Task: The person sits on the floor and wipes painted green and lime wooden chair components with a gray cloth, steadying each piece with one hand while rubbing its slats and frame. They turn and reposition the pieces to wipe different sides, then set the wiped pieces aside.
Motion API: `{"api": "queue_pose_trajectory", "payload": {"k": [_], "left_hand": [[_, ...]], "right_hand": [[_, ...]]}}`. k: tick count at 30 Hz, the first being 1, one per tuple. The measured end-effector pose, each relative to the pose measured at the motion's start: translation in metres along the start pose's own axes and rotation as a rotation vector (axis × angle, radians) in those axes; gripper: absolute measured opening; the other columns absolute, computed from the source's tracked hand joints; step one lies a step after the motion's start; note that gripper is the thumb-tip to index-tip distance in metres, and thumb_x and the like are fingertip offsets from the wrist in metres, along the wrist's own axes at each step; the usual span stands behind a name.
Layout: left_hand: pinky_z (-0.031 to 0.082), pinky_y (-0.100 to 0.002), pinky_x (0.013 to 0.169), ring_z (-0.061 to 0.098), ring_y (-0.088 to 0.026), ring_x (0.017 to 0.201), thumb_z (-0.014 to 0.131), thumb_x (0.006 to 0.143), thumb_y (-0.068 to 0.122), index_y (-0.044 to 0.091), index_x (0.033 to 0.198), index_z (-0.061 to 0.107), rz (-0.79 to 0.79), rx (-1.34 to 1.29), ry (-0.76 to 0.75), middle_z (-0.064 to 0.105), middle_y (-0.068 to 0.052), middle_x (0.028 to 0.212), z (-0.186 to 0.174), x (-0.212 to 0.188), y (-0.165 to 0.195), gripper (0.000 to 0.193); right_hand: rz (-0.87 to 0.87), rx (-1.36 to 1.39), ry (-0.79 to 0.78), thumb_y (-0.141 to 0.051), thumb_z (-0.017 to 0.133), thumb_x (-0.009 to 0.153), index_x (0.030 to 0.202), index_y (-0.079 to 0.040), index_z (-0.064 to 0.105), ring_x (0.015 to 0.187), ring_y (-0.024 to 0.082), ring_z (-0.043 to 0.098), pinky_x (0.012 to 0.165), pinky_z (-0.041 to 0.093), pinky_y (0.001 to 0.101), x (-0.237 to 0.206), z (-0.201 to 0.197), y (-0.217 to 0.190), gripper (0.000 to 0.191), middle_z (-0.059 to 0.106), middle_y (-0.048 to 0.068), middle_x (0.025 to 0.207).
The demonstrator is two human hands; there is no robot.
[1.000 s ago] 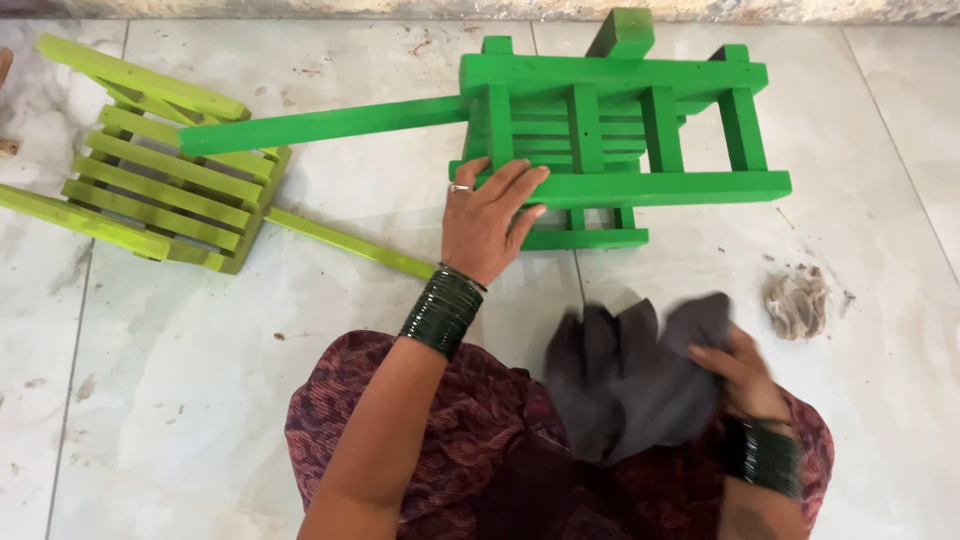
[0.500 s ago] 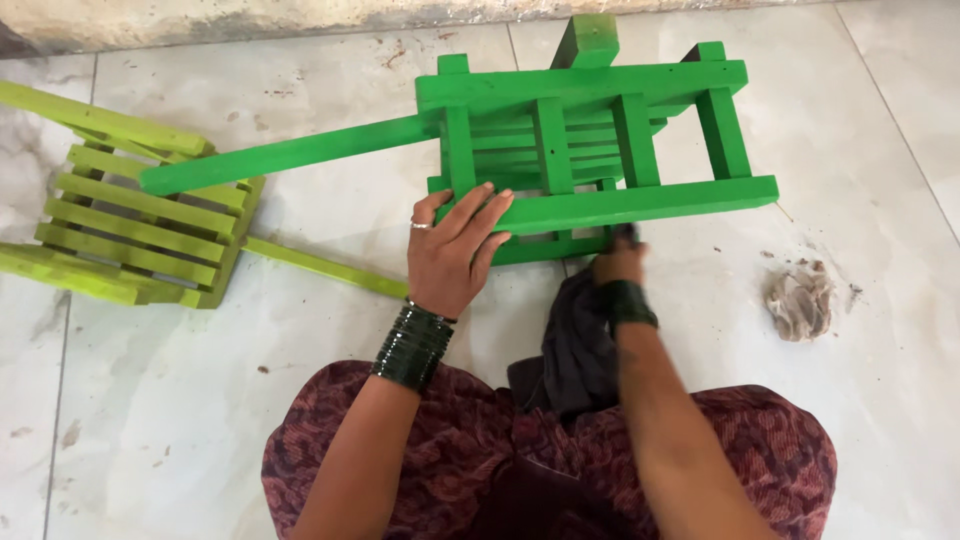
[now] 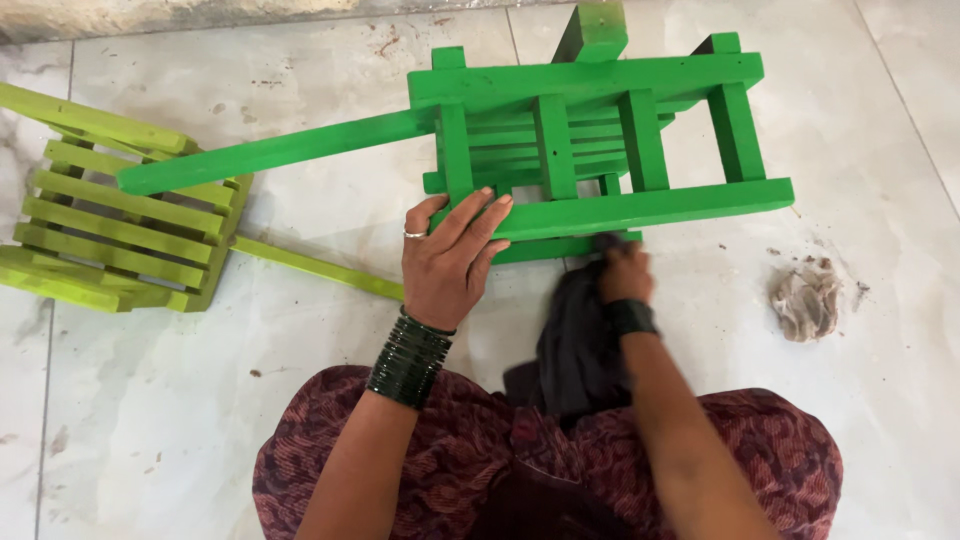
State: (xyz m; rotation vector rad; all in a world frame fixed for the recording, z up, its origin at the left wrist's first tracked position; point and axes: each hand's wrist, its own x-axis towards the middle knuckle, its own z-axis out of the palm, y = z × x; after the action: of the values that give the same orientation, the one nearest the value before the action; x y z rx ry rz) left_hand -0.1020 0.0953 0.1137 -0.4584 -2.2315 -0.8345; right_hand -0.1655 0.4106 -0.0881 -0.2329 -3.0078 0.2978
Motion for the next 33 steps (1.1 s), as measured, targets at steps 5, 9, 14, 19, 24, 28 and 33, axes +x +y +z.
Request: {"api": "queue_pose_trajectory", "payload": {"k": [5,9,14,19,24,28,33], "left_hand": [[0.046,-0.042,0.106,0.054,-0.031,0.125,0.079,0.093,0.016,0.019,0.137,0.067,0.008,-0.096,0.053,0.059,-0.008,0.147,0.002,-0.005,-0.006,0.046],[0.055,-0.035,0.107,0.057,-0.022,0.131,0.075,0.094,0.007,0.010,0.146,0.052,-0.279,-0.588,0.142,0.049,-0.014,0.150,0.008,-0.023,-0.015,0.056],[0.052,-0.033,0.109,0.062,-0.016,0.125,0.071,0.098,0.000,-0.002,0.145,0.050,-0.520,-0.968,0.102,0.063,-0.011,0.136,0.024,-0.041,-0.032,0.051],[0.054,-0.032,0.107,0.065,-0.016,0.121,0.071,0.098,0.001,-0.002,0.143,0.054,-0.508,-0.980,0.033,0.067,-0.010,0.132,0.023,-0.045,-0.045,0.048],[0.056,-0.031,0.103,0.067,-0.014,0.118,0.073,0.095,0.001,-0.002,0.139,0.057,-0.519,-0.984,0.066,0.068,-0.009,0.128,0.026,-0.039,-0.045,0.046],[0.056,-0.030,0.101,0.067,-0.013,0.114,0.074,0.095,0.001,-0.002,0.137,0.059,-0.557,-1.007,0.069,0.069,-0.008,0.124,0.028,-0.040,-0.047,0.044],[0.057,-0.028,0.098,0.067,-0.011,0.112,0.072,0.096,0.001,-0.001,0.135,0.060,-0.551,-0.998,0.087,0.071,-0.007,0.121,0.032,-0.040,-0.048,0.041]], "right_hand": [[0.267,0.283,0.125,-0.016,0.070,0.086,0.123,-0.010,0.068,0.113,0.037,0.062,0.095,0.054,0.0474,0.031,-0.019,0.072,0.038,0.064,0.020,0.123],[0.339,0.829,0.261,-0.010,0.076,0.080,0.117,0.008,0.064,0.101,0.033,0.070,0.093,0.055,0.0413,0.029,-0.036,0.100,0.043,0.071,0.023,0.111],[0.101,1.190,0.310,0.000,0.076,0.085,0.131,0.004,0.060,0.107,0.023,0.068,0.098,0.055,0.0350,0.033,-0.063,0.082,0.049,0.070,0.014,0.121],[0.029,1.363,0.742,0.009,0.073,0.090,0.151,0.003,0.050,0.119,0.027,0.068,0.107,0.058,0.0377,0.018,-0.131,0.075,0.065,0.067,0.015,0.136],[-0.007,1.124,0.705,0.003,0.063,0.092,0.138,0.002,0.055,0.109,0.035,0.069,0.099,0.062,0.0471,-0.011,-0.197,0.058,0.047,0.066,0.019,0.125],[-0.226,-0.002,0.782,-0.002,0.064,0.087,0.126,0.000,0.066,0.131,0.045,0.062,0.106,0.057,0.0491,-0.017,-0.193,-0.022,0.039,0.053,0.029,0.142],[-0.321,0.333,0.388,-0.006,0.069,0.081,0.114,-0.004,0.071,0.111,0.036,0.064,0.086,0.057,0.0475,-0.069,-0.178,-0.158,0.034,0.055,0.021,0.136]]}}
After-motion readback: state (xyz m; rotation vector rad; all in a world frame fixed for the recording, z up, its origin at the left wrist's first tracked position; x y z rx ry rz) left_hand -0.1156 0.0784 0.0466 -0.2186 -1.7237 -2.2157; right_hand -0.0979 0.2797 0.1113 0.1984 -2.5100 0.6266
